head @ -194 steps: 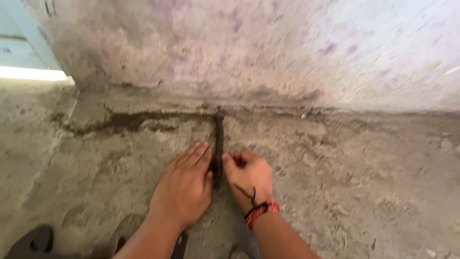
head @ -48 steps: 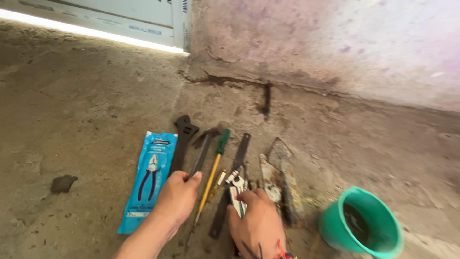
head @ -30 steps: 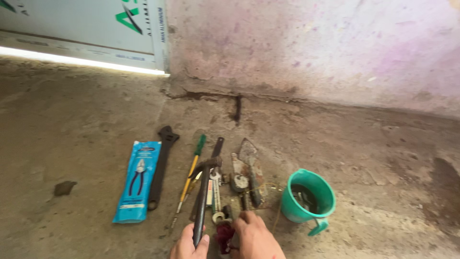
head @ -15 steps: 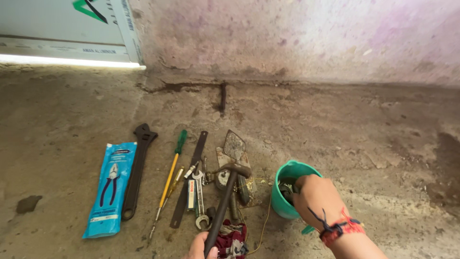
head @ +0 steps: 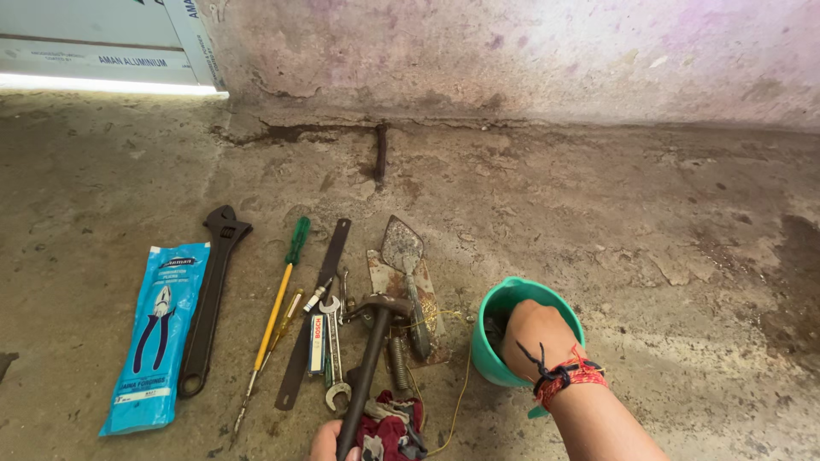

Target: The person cleans a metal file by dipping a grey cloth into a green cup of water and wiping the tool. They then switch to a red cloth to continue wiping the file. The person places the file into a crack in the concrete floor and then picks up a hammer to wipe it with the grey cloth.

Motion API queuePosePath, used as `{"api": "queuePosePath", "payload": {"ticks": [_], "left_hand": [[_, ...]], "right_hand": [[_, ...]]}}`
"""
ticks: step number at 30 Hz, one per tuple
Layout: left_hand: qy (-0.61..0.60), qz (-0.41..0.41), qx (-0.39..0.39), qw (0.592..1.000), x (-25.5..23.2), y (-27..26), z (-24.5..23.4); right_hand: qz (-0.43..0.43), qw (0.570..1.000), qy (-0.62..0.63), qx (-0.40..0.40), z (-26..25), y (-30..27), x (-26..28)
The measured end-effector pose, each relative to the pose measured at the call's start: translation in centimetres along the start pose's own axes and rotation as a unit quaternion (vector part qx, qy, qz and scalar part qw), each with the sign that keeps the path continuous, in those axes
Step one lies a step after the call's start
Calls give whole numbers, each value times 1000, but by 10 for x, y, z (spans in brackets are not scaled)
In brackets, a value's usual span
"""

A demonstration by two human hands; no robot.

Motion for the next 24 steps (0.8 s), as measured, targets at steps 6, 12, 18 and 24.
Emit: {"api": "queuePosePath", "payload": {"ticks": [6,12,18,24], "left_hand": [[245,-145,149,947,-94,-6,-38],[269,-60,90,957,-229,5,-72],[151,62,8,987,-332,20,-66],[-33,69,-46,996,-398,55,-11]], "right_hand": [[-47,996,39,-71,-34,-25,10],[68,970,231,-33,-75,-52,-16],[79,837,541,29,-61,-43,-44],[113,773,622,61,-68,-61,-44]]}}
Point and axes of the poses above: each hand's wrist, its own y-axis towards the middle knuckle, its own z-axis out of the palm, x = y × z, the point moved 9 cm from there along y, towards the middle knuckle, and after that the axes turned 10 degrees about z, right-handed, at the moved point
